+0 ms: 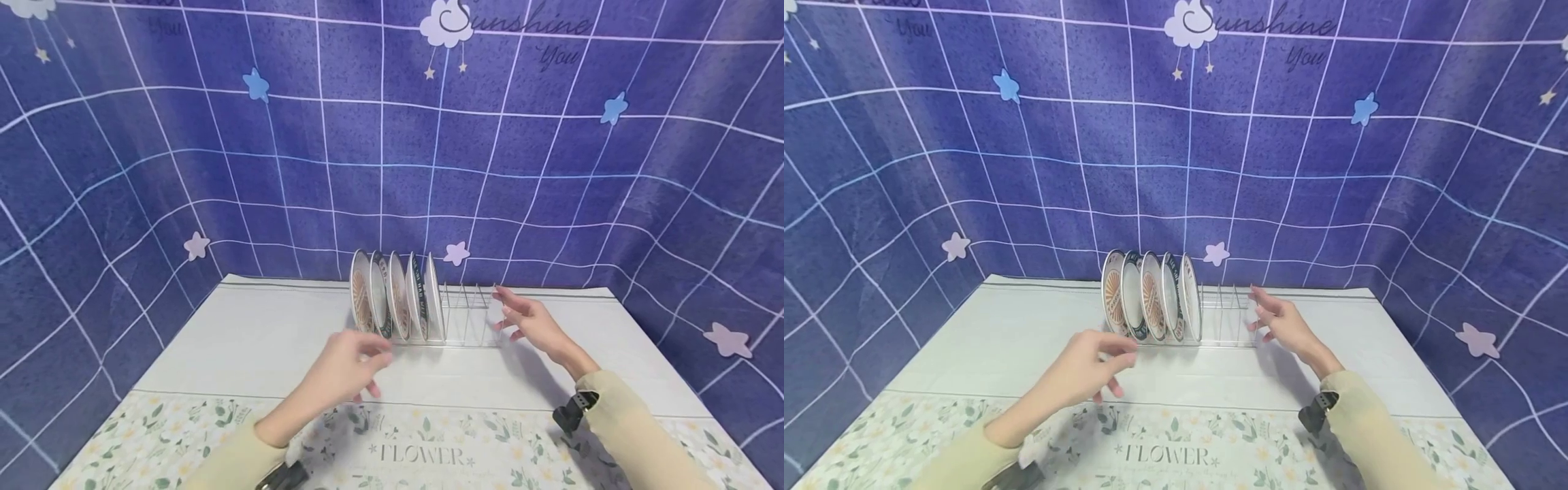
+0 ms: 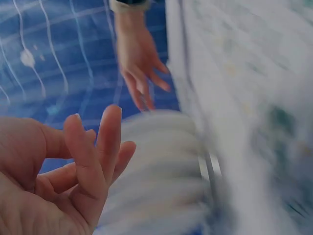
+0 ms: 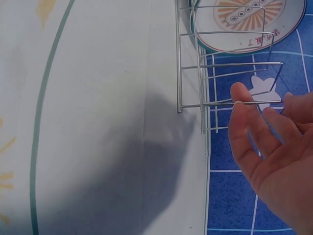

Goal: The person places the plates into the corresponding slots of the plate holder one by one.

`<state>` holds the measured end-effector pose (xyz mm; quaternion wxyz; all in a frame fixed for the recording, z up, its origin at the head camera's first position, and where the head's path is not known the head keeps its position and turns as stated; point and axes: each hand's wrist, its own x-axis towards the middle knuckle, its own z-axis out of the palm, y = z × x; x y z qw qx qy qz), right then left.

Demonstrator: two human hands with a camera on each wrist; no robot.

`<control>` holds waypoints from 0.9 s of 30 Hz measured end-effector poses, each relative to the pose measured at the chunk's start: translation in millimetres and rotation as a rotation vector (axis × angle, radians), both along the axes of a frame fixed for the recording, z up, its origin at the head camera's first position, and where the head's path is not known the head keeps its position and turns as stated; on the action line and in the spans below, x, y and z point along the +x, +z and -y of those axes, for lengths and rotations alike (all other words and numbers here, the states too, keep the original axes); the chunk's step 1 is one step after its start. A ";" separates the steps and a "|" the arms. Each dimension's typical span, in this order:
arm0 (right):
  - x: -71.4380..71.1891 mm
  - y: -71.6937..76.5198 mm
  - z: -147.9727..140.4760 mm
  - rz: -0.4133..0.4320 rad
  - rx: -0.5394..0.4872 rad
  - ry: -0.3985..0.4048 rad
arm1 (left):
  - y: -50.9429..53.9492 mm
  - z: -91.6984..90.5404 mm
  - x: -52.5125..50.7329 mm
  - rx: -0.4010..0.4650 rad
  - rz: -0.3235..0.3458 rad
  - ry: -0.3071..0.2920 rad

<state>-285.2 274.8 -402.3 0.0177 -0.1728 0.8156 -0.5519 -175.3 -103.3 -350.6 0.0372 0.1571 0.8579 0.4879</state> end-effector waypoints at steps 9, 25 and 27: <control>4.3 2.1 -0.1 0.050 -0.041 -0.046 | -43.0 48.3 -16.8 0.057 0.012 0.209; 25.5 13.3 22.7 0.101 0.098 -0.192 | -66.9 38.3 -60.7 0.027 0.125 0.227; 27.1 15.1 24.4 0.101 0.105 -0.187 | -69.2 38.1 -63.4 0.041 0.135 0.231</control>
